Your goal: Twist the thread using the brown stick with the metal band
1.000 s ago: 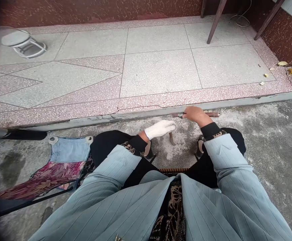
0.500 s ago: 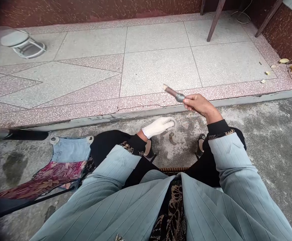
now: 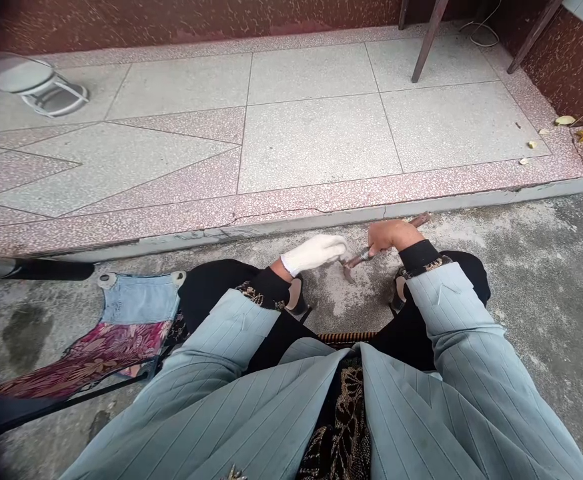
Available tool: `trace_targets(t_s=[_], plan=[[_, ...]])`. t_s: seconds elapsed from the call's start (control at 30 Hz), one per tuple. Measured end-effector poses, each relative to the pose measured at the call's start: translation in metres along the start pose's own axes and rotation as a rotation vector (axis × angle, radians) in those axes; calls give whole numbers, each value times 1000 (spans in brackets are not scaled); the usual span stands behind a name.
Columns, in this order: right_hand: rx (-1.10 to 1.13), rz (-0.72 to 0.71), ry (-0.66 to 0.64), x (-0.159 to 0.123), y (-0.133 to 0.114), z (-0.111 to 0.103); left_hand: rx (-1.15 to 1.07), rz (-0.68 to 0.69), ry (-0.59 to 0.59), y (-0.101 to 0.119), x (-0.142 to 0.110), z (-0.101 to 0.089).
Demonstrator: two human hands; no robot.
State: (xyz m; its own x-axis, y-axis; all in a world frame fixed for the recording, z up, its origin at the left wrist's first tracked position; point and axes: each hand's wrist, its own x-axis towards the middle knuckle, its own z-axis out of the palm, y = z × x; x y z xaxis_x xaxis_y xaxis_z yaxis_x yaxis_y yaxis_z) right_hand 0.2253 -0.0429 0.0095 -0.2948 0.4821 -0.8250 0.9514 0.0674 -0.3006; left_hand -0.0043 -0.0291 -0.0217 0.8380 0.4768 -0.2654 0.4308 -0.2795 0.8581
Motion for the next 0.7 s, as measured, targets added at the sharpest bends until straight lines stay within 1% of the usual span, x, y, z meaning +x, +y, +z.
trace_targets(t_s=[0.1, 0.17, 0.2, 0.23, 0.3, 0.37, 0.4, 0.47, 0.53, 0.6, 0.63, 0.7], plan=[[209, -216, -54, -6, 6, 0, -188, -50, 157, -3, 0, -7], [386, -402, -62, -15, 11, -1, -256, -44, 215, -3, 0, -8], [477, -483, -26, -20, 13, -3, -282, -32, 225, -3, 1, -7], [568, -547, 44, -25, 15, -4, -308, -16, 222, -3, 2, -6], [748, -607, 263, -32, 18, -6, -354, 17, 195, -4, 3, 0], [933, -598, 477, -35, 19, -7, -360, 23, 149, -6, 5, 7], [1024, -579, 563, -35, 20, -8, -349, 16, 124, -7, 6, 10], [1169, -529, 688, -32, 21, -8, -324, 5, 71, -8, 8, 14], [1226, -470, 768, -28, 22, -8, -311, 11, 28, -7, 8, 15], [1179, -383, 812, -23, 24, -8, -262, 31, -7, -3, 6, 14], [1109, -316, 825, -20, 25, -9, -224, 43, -28, 0, 5, 13], [862, -139, 849, -15, 25, -9, -149, 73, -69, 5, 2, 10]])
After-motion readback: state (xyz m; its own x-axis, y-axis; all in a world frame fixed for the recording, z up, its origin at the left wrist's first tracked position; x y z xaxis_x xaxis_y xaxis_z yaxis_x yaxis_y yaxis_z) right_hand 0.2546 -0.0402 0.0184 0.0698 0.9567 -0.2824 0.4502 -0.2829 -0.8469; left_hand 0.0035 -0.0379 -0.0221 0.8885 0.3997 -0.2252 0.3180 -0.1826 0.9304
